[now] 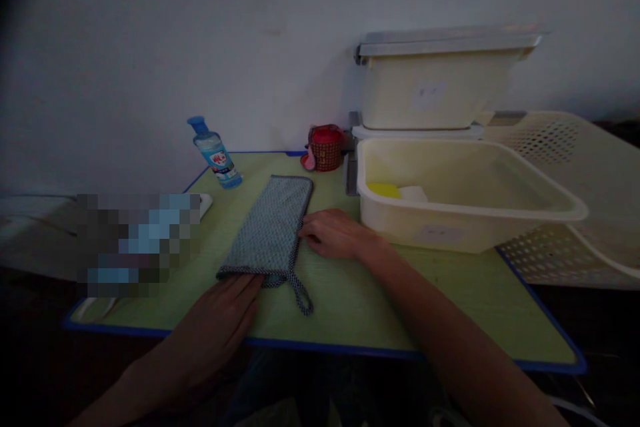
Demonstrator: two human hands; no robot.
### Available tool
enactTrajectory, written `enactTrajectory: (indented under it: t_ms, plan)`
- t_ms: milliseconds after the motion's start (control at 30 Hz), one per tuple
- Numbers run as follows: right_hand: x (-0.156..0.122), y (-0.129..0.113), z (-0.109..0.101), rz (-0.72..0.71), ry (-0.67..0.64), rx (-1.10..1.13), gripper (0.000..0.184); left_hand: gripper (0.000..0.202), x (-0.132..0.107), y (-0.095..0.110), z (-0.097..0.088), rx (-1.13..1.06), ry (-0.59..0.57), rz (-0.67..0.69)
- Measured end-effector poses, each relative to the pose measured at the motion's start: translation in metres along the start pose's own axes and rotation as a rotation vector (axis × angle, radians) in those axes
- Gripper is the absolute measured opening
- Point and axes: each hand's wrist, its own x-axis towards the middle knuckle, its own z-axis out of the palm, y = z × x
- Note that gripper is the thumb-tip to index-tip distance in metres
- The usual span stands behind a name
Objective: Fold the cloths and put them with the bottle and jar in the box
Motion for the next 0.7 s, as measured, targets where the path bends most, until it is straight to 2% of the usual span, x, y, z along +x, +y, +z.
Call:
enactTrajectory:
  t_ms: [233,400,533,700]
  plan:
    - [0.001,-0.001,0.001,0.007,0.003,-0.054,0.024,0.032,0.018,0.0,-0.006,-0.088,-0.058,-0.083]
    - [0.001,0.0,0.002,0.018,-0.006,-0.047,0.026,0.032,0.016,-0.001,-0.007,-0.09,-0.065,-0.064]
    - [0.001,-0.002,0.001,0.033,-0.024,-0.048,0.026,0.034,0.018,-0.003,-0.002,-0.048,-0.108,-0.117]
    - [0.003,-0.004,-0.002,0.05,-0.034,-0.068,0.026,0.035,0.028,-0.003,0.001,-0.062,-0.056,-0.169]
